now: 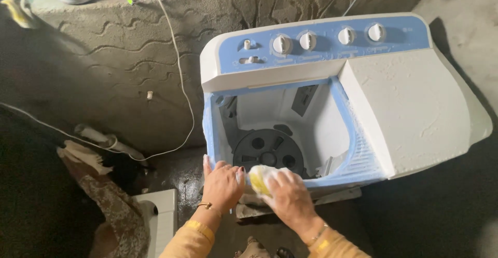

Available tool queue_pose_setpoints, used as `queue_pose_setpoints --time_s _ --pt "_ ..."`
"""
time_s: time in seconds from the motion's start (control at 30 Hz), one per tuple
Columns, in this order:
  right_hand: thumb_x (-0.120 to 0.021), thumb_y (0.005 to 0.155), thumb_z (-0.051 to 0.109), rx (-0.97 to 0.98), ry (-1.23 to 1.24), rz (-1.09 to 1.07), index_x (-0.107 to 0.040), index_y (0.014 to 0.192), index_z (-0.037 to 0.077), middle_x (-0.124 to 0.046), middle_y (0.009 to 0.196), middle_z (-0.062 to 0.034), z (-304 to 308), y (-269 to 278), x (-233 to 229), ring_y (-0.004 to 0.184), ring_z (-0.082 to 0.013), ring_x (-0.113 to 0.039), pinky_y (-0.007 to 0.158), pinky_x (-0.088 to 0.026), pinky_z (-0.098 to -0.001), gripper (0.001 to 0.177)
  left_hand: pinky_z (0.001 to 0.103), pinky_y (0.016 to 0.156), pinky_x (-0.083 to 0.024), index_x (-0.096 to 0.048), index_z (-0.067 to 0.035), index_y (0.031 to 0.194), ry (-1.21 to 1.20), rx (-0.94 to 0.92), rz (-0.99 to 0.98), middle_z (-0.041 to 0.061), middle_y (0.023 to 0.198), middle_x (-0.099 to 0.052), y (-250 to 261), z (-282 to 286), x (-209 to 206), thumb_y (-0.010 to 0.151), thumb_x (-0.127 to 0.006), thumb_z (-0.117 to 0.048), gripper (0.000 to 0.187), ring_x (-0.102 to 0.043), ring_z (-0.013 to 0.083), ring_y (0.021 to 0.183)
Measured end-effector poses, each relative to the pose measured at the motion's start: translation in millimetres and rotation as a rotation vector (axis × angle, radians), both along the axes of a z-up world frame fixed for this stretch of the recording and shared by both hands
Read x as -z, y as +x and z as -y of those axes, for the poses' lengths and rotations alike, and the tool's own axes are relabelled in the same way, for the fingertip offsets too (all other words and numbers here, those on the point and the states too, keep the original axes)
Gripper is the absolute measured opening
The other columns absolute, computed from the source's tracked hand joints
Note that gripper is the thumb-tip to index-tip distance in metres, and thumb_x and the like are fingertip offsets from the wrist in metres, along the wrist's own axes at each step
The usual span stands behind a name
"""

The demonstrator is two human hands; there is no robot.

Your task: Cleaning the exterior and interior components of a top-loading washing machine using a cloth and soapy water.

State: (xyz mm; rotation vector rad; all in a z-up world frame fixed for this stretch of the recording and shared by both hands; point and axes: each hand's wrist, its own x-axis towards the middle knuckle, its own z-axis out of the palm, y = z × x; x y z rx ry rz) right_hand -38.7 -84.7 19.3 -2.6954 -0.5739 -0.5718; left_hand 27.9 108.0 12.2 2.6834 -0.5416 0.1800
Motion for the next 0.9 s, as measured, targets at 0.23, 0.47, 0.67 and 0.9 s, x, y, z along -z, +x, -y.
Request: queue_pose_setpoints --time_s 0.23,0.47,0.67,0.9 --pt "-0.080 0.077 0.035 0.278 -0.496 -0.166 -0.062 0.122 0.003 -0.063 0.116 -0.0163 219 -35 39 0.111 -0.0283 -0.062 0.101 -0.053 -0.0408 0.058 0.070 0.115 -0.017 -0.073 -0.010 0.082 -0.040 0.055 0.043 0.010 0.086 -0.073 3 -7 7 0.093 -0.053 -0.025 0.028 -0.062 0.0289 0.101" --pt "-0.085 0.068 0.040 0.064 -0.176 -0.021 -0.065 0.114 0.000 -0.064 0.108 -0.0150 47 -4 1 0.104 -0.0320 -0.062 0.087 -0.053 -0.0450 0.065 0.071 0.112 -0.018 -0.072 -0.008 0.084 -0.120 0.138 0.146 0.011 0.089 -0.072 5 -13 12 0.091 -0.057 -0.021 0.021 -0.062 0.0301 0.106" --pt "-0.085 0.076 0.024 0.138 -0.172 -0.044 -0.066 0.103 0.008 -0.061 0.101 -0.0104 -48 16 16 0.101 -0.0315 -0.060 0.085 -0.051 -0.0464 0.037 0.065 0.114 -0.022 -0.072 -0.006 0.089 -0.185 0.200 0.205 0.013 0.094 -0.072 14 -32 31 0.086 -0.059 -0.021 0.020 -0.061 0.0306 0.110" --pt "-0.088 0.059 0.031 0.075 -0.253 -0.073 -0.064 0.124 0.002 -0.064 0.121 -0.0123 120 -14 -6 0.113 -0.0284 -0.060 0.099 -0.050 -0.0429 0.075 0.065 0.115 -0.022 -0.072 -0.007 0.084 -0.169 0.176 0.115 0.012 0.093 -0.072 19 -28 30 0.090 -0.058 -0.020 0.020 -0.060 0.0308 0.112"
